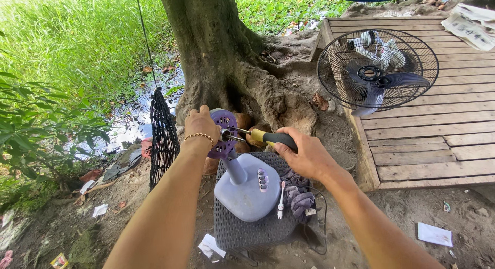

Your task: The person disassembles a purple electric fan by removing the rear cover and unscrewing the central nut with a screwdriver. They then clean the fan's internal components with a toothbrush and place the cleaned parts on a nearby wooden platform.

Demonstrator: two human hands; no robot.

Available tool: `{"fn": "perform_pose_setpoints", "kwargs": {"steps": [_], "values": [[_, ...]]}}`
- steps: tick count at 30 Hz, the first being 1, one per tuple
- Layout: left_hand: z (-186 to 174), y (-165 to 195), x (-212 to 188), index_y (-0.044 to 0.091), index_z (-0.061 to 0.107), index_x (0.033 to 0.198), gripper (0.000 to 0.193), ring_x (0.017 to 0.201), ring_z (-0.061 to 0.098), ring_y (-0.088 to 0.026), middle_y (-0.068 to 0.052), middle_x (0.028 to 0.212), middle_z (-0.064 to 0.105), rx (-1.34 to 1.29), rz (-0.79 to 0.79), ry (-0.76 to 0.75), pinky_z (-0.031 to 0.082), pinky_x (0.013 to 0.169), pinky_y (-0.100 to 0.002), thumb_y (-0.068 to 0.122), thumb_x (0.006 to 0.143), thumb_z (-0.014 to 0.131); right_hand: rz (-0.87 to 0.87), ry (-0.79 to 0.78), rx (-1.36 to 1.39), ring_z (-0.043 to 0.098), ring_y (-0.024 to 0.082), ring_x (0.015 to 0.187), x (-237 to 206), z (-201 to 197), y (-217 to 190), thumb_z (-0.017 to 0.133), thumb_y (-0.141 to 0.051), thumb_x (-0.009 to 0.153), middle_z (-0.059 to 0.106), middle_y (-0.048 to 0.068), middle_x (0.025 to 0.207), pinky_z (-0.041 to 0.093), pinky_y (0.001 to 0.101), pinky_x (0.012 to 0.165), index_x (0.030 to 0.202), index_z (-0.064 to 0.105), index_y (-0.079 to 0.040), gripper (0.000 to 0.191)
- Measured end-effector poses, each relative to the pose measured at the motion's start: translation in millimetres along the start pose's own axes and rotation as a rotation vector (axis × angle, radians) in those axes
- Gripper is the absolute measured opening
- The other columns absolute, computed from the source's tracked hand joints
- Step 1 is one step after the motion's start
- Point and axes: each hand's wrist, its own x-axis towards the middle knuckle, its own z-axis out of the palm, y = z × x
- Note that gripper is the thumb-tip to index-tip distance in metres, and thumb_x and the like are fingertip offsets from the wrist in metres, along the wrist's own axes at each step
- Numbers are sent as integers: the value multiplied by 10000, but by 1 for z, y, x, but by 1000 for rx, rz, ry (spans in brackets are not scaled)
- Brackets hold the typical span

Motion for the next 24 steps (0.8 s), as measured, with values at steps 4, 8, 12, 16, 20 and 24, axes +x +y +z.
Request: {"fn": "perform_pose_setpoints", "kwargs": {"steps": [4,8,12,16,20,24], "values": [[-1,1,-1,-4,517,1284,596,1234,558,-411,-249,1270,571,-5,8,4,458,1074,-441,309,865,804,50,-8,69,778,221,871,4,2,5,682,-375,896,802,86,967,578,371,787,1264,652,-210,404],[-12,5,-8,18,510,1285,586,1228,560,-404,-244,1246,568,-74,-31,-31,468,1070,-438,304,864,798,13,81,172,692,170,762,6,4,13,762,-381,850,746,54,941,540,317,667,1227,680,-185,433],[-21,3,-25,81,484,1323,643,1192,522,-405,-239,1250,497,-297,-50,67,452,1032,-448,336,837,818,-100,260,647,592,104,663,3,9,26,801,-346,810,661,40,950,521,255,524,1126,674,-141,398],[-19,1,-35,14,623,1054,295,1122,579,-277,-154,1137,599,-588,-197,351,470,1011,-454,309,1038,608,-163,494,838,537,72,711,7,23,39,767,-333,939,625,81,942,463,223,605,1104,666,-114,292],[0,3,-58,42,702,967,296,834,588,-186,-65,952,629,-1358,-687,129,501,779,-372,129,1022,425,-372,566,511,581,104,897,11,42,42,740,-222,981,622,58,1036,558,258,772,1040,652,-98,164],[13,4,-76,7,700,947,306,646,530,-138,-67,822,611,-1716,-768,4,509,587,-294,52,1039,411,-307,405,650,647,135,767,2,60,31,689,-171,878,645,39,950,581,320,656,980,568,-115,168]]}}
